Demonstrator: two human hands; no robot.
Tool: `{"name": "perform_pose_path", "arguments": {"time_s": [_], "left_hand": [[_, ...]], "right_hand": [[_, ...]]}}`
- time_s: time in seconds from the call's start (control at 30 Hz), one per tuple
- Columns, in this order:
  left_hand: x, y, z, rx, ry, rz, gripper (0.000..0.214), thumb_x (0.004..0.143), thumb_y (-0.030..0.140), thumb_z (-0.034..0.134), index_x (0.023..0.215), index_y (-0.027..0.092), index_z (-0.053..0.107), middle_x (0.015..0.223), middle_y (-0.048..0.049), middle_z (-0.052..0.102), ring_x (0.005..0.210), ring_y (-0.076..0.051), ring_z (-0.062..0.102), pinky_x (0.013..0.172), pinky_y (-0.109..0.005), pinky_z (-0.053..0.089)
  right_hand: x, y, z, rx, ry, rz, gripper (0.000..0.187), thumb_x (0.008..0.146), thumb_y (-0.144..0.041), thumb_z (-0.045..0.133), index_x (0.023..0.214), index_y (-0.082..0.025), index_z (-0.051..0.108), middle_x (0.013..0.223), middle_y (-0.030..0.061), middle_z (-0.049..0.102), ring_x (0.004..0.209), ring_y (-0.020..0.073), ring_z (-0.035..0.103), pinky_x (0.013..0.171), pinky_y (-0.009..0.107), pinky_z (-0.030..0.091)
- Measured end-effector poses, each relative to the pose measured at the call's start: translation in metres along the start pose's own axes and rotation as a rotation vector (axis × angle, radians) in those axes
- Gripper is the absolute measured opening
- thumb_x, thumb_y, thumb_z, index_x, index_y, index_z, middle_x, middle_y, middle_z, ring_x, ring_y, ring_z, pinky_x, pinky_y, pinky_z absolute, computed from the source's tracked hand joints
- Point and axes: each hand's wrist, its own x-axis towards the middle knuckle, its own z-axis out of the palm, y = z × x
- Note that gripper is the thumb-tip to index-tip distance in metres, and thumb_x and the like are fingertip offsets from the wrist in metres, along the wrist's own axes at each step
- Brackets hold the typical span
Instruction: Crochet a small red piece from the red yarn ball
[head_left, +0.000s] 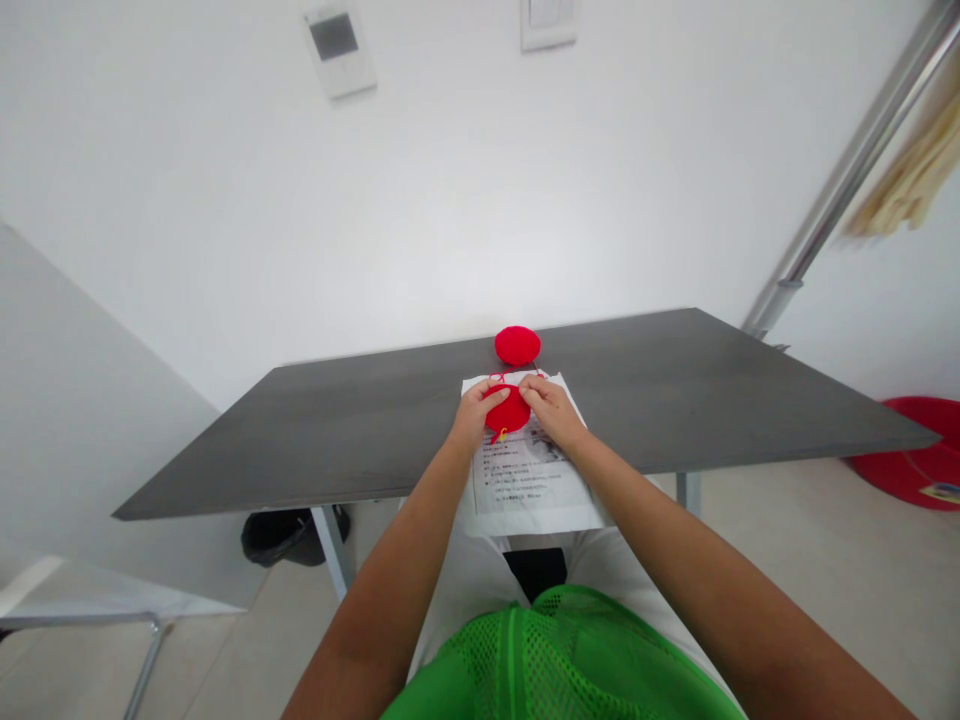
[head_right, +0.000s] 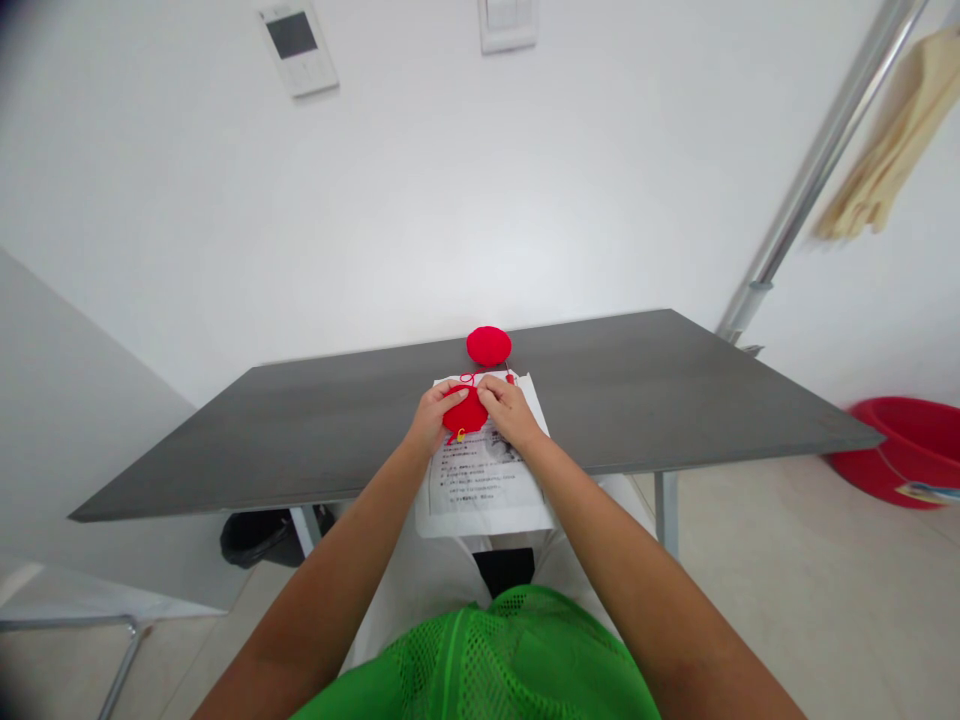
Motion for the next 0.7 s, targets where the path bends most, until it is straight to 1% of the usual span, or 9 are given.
{"name": "perform_pose_path", "arguments": {"time_s": [0.13, 0.23, 0.33, 0.5, 0.7], "left_hand": [[-0.0021, 0.0032, 0.0011, -0.015, 0.007, 0.000, 0.033, 0.053, 0.034, 0.080, 0.075, 0.016, 0.063, 0.069, 0.0007, 0.064, 0.060, -0.011, 0.056, 0.061, -0.025, 0.042], [-0.0029, 0.0037, 0.0010, -0.006, 0.003, 0.011, 0.031, 0.054, 0.033, 0.080, 0.074, 0.017, 0.062, 0.068, 0.0011, 0.064, 0.060, -0.011, 0.056, 0.061, -0.024, 0.042], [-0.0025, 0.0029, 0.0007, 0.004, 0.001, 0.022, 0.030, 0.055, 0.033, 0.079, 0.073, 0.017, 0.062, 0.068, 0.0017, 0.064, 0.060, -0.011, 0.055, 0.061, -0.024, 0.042], [-0.0013, 0.0018, 0.0004, 0.003, -0.002, 0.033, 0.032, 0.054, 0.033, 0.080, 0.074, 0.017, 0.061, 0.070, 0.0018, 0.064, 0.062, -0.011, 0.056, 0.064, -0.025, 0.042], [-0.0019, 0.0019, 0.0000, -0.002, -0.015, 0.013, 0.033, 0.054, 0.033, 0.080, 0.076, 0.016, 0.062, 0.070, 0.0012, 0.064, 0.062, -0.011, 0.056, 0.063, -0.025, 0.042]], "right_hand": [[-0.0002, 0.0001, 0.0003, 0.008, -0.015, 0.006, 0.017, 0.078, -0.029, 0.042, 0.062, -0.022, 0.044, 0.064, -0.0022, 0.044, 0.063, 0.0142, 0.040, 0.062, 0.027, 0.034], [-0.0004, -0.0022, 0.0000, 0.016, -0.024, 0.018, 0.016, 0.078, -0.029, 0.042, 0.064, -0.022, 0.045, 0.065, -0.0019, 0.046, 0.065, 0.0146, 0.042, 0.063, 0.027, 0.035], [-0.0005, -0.0044, -0.0002, 0.018, -0.030, 0.023, 0.017, 0.078, -0.030, 0.043, 0.063, -0.022, 0.044, 0.064, -0.0020, 0.044, 0.064, 0.0144, 0.041, 0.062, 0.027, 0.035], [-0.0006, -0.0039, -0.0003, 0.020, -0.036, 0.017, 0.016, 0.077, -0.028, 0.043, 0.062, -0.022, 0.041, 0.062, -0.0028, 0.042, 0.063, 0.0138, 0.039, 0.060, 0.026, 0.034], [-0.0004, -0.0003, -0.0010, 0.026, -0.044, 0.016, 0.013, 0.074, -0.027, 0.041, 0.061, -0.022, 0.042, 0.061, -0.0029, 0.041, 0.061, 0.0138, 0.038, 0.058, 0.026, 0.032]]}}
